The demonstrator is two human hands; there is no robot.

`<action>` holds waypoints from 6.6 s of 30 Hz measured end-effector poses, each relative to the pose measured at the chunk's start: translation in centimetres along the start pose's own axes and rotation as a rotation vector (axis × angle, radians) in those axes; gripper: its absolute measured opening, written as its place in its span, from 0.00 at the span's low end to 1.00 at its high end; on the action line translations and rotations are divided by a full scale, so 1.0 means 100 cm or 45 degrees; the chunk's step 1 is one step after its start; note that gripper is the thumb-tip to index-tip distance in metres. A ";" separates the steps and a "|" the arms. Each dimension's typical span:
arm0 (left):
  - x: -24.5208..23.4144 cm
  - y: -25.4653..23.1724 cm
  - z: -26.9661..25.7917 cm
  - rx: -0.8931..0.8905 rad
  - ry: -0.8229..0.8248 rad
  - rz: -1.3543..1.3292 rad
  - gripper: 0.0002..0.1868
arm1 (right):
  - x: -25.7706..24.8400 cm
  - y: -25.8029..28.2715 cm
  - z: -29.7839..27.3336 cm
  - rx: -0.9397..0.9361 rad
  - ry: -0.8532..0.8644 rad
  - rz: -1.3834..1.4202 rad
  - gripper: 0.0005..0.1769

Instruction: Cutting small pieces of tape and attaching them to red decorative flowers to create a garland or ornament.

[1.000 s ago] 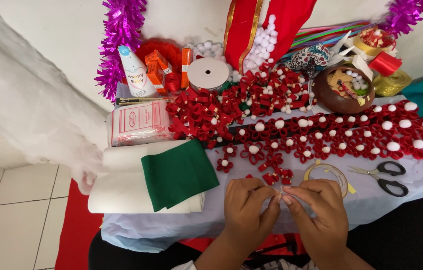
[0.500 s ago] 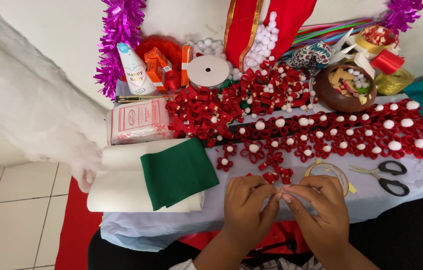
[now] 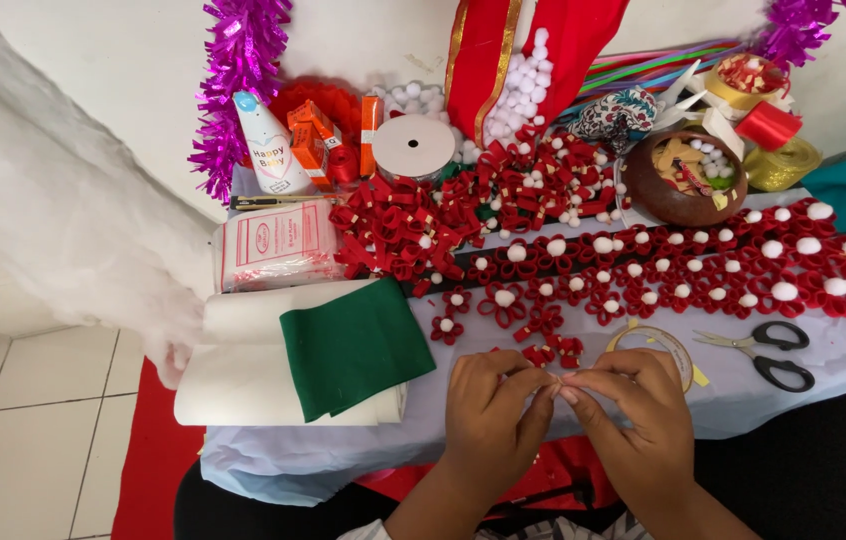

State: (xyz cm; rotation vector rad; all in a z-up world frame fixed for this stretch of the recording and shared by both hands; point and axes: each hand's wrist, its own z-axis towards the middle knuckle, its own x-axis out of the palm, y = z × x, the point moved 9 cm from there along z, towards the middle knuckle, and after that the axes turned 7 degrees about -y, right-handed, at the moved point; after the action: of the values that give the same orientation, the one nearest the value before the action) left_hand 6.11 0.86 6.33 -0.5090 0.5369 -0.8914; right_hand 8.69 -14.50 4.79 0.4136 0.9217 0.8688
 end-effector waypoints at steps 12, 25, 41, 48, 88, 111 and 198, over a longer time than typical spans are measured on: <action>-0.001 0.000 0.000 0.038 -0.011 0.033 0.09 | 0.003 -0.006 -0.001 0.013 0.008 -0.020 0.08; -0.001 0.001 0.001 0.032 0.002 0.033 0.07 | 0.005 -0.010 -0.001 0.001 0.051 0.002 0.08; 0.006 0.003 0.002 0.065 0.093 -0.025 0.09 | 0.011 -0.058 -0.012 0.328 0.187 0.317 0.08; -0.001 0.015 0.007 -0.055 0.075 -0.053 0.06 | -0.068 -0.104 0.066 -0.270 -0.383 -0.272 0.12; -0.016 0.021 -0.007 -0.383 -0.008 -0.058 0.07 | -0.061 -0.216 0.169 0.462 -0.440 0.744 0.09; -0.012 -0.096 0.018 0.229 0.014 -0.007 0.13 | -0.076 0.084 0.055 -0.859 0.692 0.410 0.10; 0.022 0.027 -0.045 -0.968 -0.001 -0.926 0.15 | 0.004 0.013 0.062 -0.292 0.947 0.653 0.11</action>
State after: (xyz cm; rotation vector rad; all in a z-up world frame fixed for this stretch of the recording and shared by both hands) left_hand 6.05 -0.36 0.79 -1.4566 0.7003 -1.3663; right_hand 13.29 -13.17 8.91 0.1120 1.4010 1.6420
